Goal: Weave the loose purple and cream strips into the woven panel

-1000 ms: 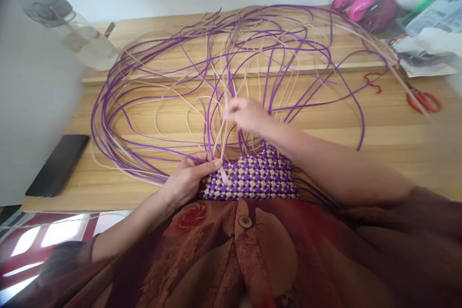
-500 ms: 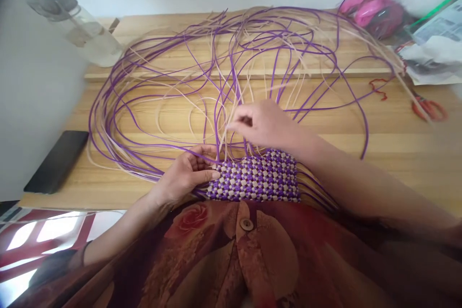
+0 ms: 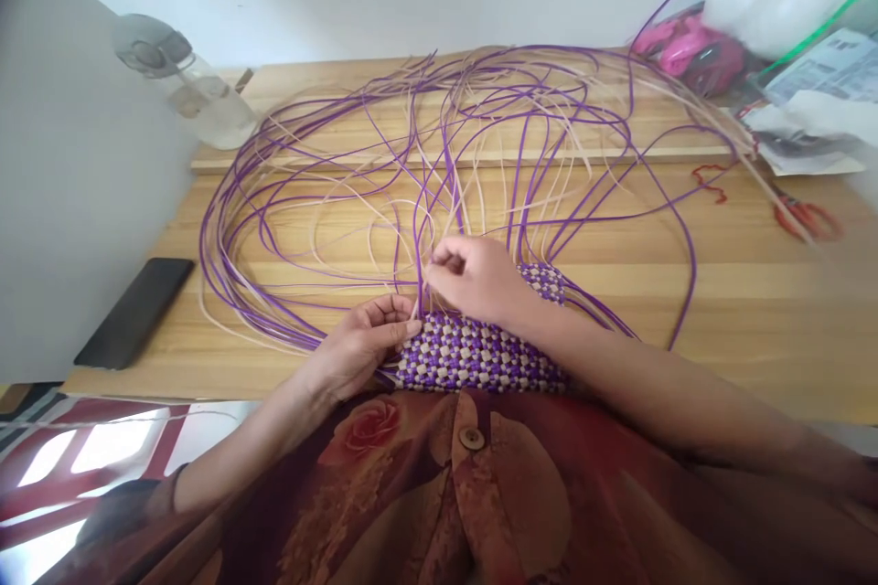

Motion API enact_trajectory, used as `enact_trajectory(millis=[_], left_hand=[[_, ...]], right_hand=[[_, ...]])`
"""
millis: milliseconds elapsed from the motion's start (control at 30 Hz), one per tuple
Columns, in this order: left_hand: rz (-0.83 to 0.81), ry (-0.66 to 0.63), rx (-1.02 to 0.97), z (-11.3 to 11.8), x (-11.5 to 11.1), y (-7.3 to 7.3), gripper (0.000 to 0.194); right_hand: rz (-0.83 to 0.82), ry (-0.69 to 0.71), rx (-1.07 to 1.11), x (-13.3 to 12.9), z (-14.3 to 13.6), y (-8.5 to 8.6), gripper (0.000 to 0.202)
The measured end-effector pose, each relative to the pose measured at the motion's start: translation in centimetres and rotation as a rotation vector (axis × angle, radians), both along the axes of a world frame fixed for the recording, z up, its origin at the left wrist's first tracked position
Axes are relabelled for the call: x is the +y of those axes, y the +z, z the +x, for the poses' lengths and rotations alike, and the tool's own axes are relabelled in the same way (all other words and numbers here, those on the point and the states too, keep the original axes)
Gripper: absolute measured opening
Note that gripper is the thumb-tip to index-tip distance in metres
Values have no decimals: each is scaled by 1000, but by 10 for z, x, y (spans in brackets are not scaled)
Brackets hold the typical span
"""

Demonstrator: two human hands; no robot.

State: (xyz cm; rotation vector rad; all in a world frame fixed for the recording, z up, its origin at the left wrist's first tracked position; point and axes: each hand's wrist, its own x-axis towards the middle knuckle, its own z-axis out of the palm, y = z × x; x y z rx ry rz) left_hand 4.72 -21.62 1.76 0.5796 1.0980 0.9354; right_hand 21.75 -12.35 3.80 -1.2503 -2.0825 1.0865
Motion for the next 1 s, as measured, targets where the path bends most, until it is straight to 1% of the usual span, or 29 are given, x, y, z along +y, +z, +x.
enact_trajectory(millis=[67, 133, 200, 233, 267, 300, 333, 367, 400, 433, 500, 533, 567, 700, 767, 833, 933, 1000], left_hand=[[-30, 36, -42, 3, 0, -3, 29], [-17, 83, -53, 5, 0, -5, 28], [8, 117, -43, 6, 0, -6, 28], [16, 121, -34, 6, 0, -7, 27], [22, 116, -25, 6, 0, -7, 27], [24, 103, -21, 5, 0, -6, 27], [25, 88, -24, 5, 1, -6, 26], [28, 76, -29, 4, 1, -6, 26], [32, 68, -35, 4, 1, -5, 26], [37, 66, -41, 4, 1, -5, 26], [47, 73, -50, 4, 1, -4, 26], [49, 77, -53, 4, 1, -3, 26], [46, 80, -58, 4, 1, -3, 27], [4, 77, -95, 3, 1, -2, 26], [-16, 69, -107, 3, 1, -2, 27], [-26, 55, -114, 3, 1, -1, 28], [-39, 53, -108, 3, 2, 0, 28], [-55, 61, -101, 4, 2, 1, 28]], right_hand=[[-58, -134, -30, 20, 12, -5, 18], [-15, -210, -205, 40, 25, -9, 18], [122, -216, -461, 53, 37, -12, 16], [216, -198, -558, 55, 40, -13, 15], [326, -174, -602, 54, 41, -12, 14], [444, -145, -585, 51, 40, -11, 18], [564, -106, -514, 46, 37, -9, 23], [673, -42, -412, 39, 33, -7, 27], [754, 58, -305, 33, 28, -4, 29], [801, 182, -213, 27, 23, -1, 30], [822, 421, -106, 19, 15, 2, 29], [820, 498, -89, 17, 13, 3, 28], [823, 529, -84, 16, 11, 3, 27], [853, 473, -80, 19, 14, 1, 27], [825, 492, -83, 19, 15, -1, 25], [831, 512, -91, 19, 16, -2, 22], [952, 482, -100, 20, 19, -2, 21], [989, 464, -99, 21, 20, 1, 22]])
